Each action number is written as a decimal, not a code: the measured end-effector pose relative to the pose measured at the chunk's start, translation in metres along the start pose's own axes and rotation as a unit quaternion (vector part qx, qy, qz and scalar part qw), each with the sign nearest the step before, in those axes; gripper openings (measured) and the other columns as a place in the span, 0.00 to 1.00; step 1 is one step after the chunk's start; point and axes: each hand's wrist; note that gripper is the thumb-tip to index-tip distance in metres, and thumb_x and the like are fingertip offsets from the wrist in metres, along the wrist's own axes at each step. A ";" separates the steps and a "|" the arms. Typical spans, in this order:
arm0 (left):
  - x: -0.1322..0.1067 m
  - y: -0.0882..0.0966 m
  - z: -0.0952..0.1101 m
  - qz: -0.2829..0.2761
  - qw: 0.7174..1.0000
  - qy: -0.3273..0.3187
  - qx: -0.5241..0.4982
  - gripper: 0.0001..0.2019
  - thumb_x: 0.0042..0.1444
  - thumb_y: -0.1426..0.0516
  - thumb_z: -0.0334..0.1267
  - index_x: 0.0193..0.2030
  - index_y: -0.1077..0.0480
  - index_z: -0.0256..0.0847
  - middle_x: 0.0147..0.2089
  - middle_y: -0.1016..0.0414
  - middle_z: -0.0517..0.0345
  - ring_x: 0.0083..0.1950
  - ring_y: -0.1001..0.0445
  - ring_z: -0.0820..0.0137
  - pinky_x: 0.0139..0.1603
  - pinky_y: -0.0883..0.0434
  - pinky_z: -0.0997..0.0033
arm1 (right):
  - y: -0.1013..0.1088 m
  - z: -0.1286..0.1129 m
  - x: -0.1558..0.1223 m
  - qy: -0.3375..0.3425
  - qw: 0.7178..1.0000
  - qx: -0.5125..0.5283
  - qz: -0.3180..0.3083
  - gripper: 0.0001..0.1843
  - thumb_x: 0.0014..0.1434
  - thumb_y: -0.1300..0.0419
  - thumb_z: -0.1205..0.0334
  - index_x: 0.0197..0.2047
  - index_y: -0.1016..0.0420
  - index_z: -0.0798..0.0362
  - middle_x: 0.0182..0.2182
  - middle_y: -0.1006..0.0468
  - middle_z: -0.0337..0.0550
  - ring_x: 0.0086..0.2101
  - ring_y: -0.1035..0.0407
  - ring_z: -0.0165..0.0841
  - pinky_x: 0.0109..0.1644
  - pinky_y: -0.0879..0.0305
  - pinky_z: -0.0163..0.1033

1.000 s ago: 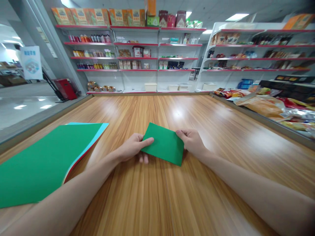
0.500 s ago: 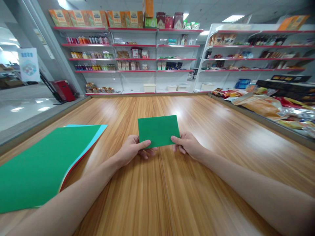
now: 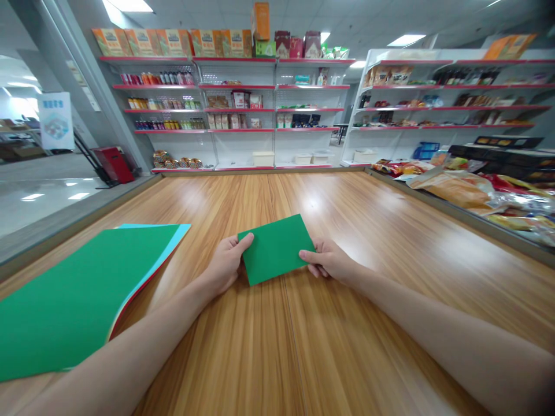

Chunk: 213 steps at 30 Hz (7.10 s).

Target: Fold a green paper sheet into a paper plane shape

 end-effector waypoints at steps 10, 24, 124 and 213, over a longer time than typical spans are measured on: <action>0.004 0.008 -0.006 0.017 0.999 -0.031 -0.015 0.15 0.52 0.39 0.46 0.27 0.28 0.34 0.21 0.28 0.60 0.21 0.30 0.71 0.23 0.32 0.74 | -0.003 0.002 0.001 0.018 0.995 0.058 0.084 0.21 0.52 0.38 0.44 0.25 0.35 0.54 0.11 0.36 0.33 0.13 0.48 0.22 0.15 0.59 0.30; -0.012 0.001 0.005 -0.145 0.974 -0.041 0.168 0.27 0.58 0.45 0.53 0.21 0.24 0.29 0.25 0.21 0.43 0.18 0.30 0.73 0.20 0.33 0.76 | -0.007 0.005 -0.003 0.019 0.998 0.018 0.052 0.29 0.56 0.43 0.39 0.17 0.36 0.55 0.12 0.36 0.36 0.14 0.48 0.22 0.18 0.58 0.33; -0.018 -0.011 0.006 -0.287 0.922 0.030 0.258 0.20 0.56 0.43 0.51 0.26 0.31 0.34 0.20 0.30 0.58 0.19 0.33 0.77 0.19 0.37 0.79 | -0.026 -0.008 -0.014 0.022 0.993 -0.071 -0.095 0.23 0.58 0.43 0.44 0.24 0.30 0.57 0.13 0.35 0.33 0.14 0.44 0.23 0.18 0.48 0.29; -0.002 0.020 0.026 -0.288 0.658 -0.043 0.694 0.58 0.43 0.42 0.67 0.72 0.69 0.45 0.74 0.71 0.45 0.73 0.68 0.49 0.64 0.71 0.32 | -0.014 -0.022 -0.017 0.118 0.888 -0.405 -0.183 0.36 0.55 0.39 0.41 0.65 0.40 0.39 0.70 0.56 0.40 0.68 0.66 0.48 0.68 0.70 0.60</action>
Point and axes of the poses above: each hand's wrist, its own x-axis towards the middle knuckle, its own y-axis out of the back of the hand, z = x × y
